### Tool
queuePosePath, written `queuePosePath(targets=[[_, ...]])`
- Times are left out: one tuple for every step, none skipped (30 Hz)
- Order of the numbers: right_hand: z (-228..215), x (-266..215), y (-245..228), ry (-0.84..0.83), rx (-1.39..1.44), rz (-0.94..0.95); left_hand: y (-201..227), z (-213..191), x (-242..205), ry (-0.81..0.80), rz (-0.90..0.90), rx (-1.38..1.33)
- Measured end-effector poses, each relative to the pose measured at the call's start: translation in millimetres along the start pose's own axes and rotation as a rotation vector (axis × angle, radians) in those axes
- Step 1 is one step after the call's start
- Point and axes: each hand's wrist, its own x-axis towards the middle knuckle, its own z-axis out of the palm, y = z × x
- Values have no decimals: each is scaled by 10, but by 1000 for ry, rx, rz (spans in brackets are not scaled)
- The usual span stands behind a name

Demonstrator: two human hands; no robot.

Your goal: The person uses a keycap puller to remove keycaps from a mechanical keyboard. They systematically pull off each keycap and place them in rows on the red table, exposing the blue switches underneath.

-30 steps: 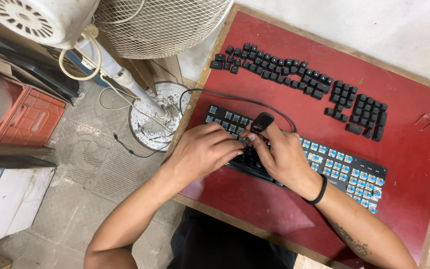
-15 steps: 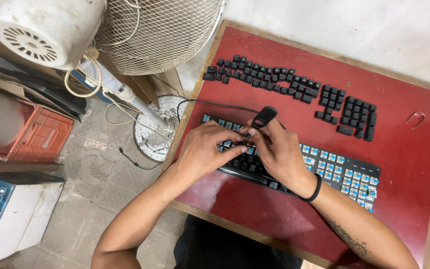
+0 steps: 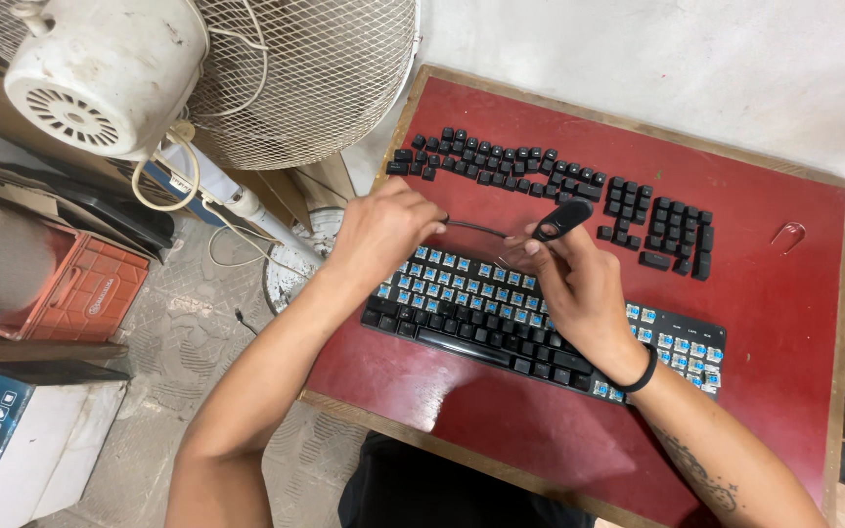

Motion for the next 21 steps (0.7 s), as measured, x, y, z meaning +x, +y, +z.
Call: queuePosePath(targets=[[-7, -5, -20, 4, -1, -4, -151, 251, 28, 4, 4, 2], [-15, -9, -38, 4, 0, 5, -303, 502, 62, -1, 3, 43], [-22, -21, -58, 4, 1, 17, -453, 757, 94, -9, 3, 82], [-30, -23, -55, 8, -1, 16, -546, 908, 145, -7, 7, 82], [-35, -26, -52, -1, -1, 44, -642, 1058, 193, 46, 51, 177], [-36, -28, -48, -11, -1, 71, -740, 1209, 242, 99, 94, 271], [-38, -34, -33, -9, -1, 73, -755, 1209, 287, 98, 96, 271], [-38, -39, -19, -23, -2, 66, -771, 1210, 331, 82, 87, 236], [-38, -43, -4, -38, -2, 59, -787, 1212, 373, 66, 76, 201], [-40, -46, -9, -37, -3, 59, -796, 1234, 394, 65, 77, 201], [-39, -46, -15, -51, 12, 60, -809, 1252, 413, 83, 60, 212], [-36, -45, -21, -64, 26, 60, -823, 1271, 431, 102, 43, 223], [-38, -46, -26, -64, 25, 60, -801, 1234, 436, 102, 43, 222], [-39, -45, -30, -70, 13, 56, -779, 1199, 440, 115, 30, 232], [-39, -46, -33, -76, 2, 53, -758, 1163, 445, 127, 18, 243], [-32, -50, -28, -76, 1, 53, -747, 1122, 433, 128, 18, 242], [-24, -61, -24, -85, -16, 38, -733, 1088, 405, 122, 10, 230], [-10, -69, -19, -94, -33, 23, -724, 1055, 377, 117, 1, 219], [17, -77, -24, -100, -32, 25, -678, 985, 315, 114, -4, 217], [48, -85, -28, -134, -25, 3, -635, 915, 252, 148, 5, 201], [78, -89, -30, -168, -19, -21, -594, 847, 195, 184, 13, 185]])
